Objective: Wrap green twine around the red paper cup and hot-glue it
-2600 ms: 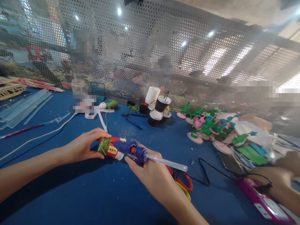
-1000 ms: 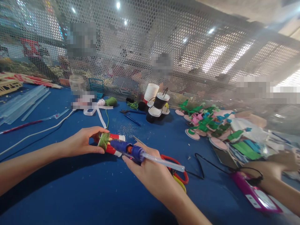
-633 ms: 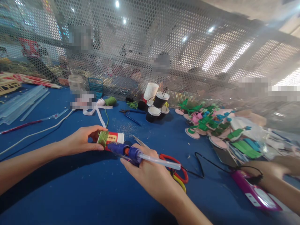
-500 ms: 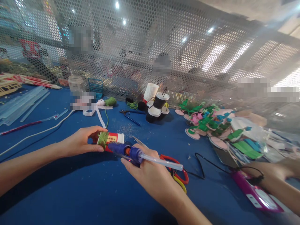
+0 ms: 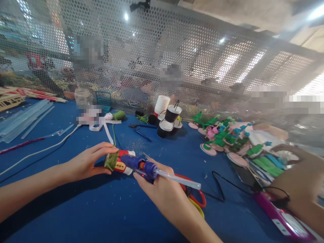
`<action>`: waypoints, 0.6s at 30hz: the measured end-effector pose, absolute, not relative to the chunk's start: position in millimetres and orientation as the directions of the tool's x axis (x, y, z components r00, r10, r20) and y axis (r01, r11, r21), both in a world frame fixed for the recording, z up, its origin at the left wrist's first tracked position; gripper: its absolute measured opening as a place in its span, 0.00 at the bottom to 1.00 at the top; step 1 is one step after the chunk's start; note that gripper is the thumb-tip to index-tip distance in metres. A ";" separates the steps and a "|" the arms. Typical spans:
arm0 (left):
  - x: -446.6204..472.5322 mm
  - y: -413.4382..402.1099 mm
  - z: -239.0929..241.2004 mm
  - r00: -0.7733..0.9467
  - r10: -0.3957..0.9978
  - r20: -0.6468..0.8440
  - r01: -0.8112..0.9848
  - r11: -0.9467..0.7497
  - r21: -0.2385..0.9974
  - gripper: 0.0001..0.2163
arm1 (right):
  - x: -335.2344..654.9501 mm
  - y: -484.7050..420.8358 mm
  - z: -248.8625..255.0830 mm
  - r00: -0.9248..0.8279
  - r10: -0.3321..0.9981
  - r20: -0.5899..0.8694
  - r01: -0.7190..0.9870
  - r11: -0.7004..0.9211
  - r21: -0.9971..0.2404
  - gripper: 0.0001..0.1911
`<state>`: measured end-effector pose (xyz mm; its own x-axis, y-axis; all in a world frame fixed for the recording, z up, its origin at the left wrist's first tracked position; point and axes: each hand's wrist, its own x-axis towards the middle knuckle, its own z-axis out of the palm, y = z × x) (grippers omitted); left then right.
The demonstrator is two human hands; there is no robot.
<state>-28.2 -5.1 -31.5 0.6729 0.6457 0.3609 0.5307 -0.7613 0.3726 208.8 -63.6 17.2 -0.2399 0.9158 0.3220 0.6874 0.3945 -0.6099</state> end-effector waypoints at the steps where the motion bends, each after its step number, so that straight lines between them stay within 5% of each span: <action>1: -28.6 -5.1 -32.5 0.676 0.640 0.366 0.532 -0.767 0.358 0.25 | 208.8 -63.3 19.5 -0.248 0.915 0.318 0.681 0.398 -0.615 0.05; 10: -29.1 -6.7 -32.5 0.711 0.592 0.379 0.517 -0.806 0.288 0.23 | 219.5 -60.3 14.2 -0.314 0.896 0.314 0.714 0.441 -0.544 0.08; 18: -24.4 -14.5 -21.5 0.651 0.672 0.353 0.520 -0.734 0.437 0.27 | 205.9 -66.6 23.4 -0.222 0.932 0.288 0.638 0.362 -0.680 0.08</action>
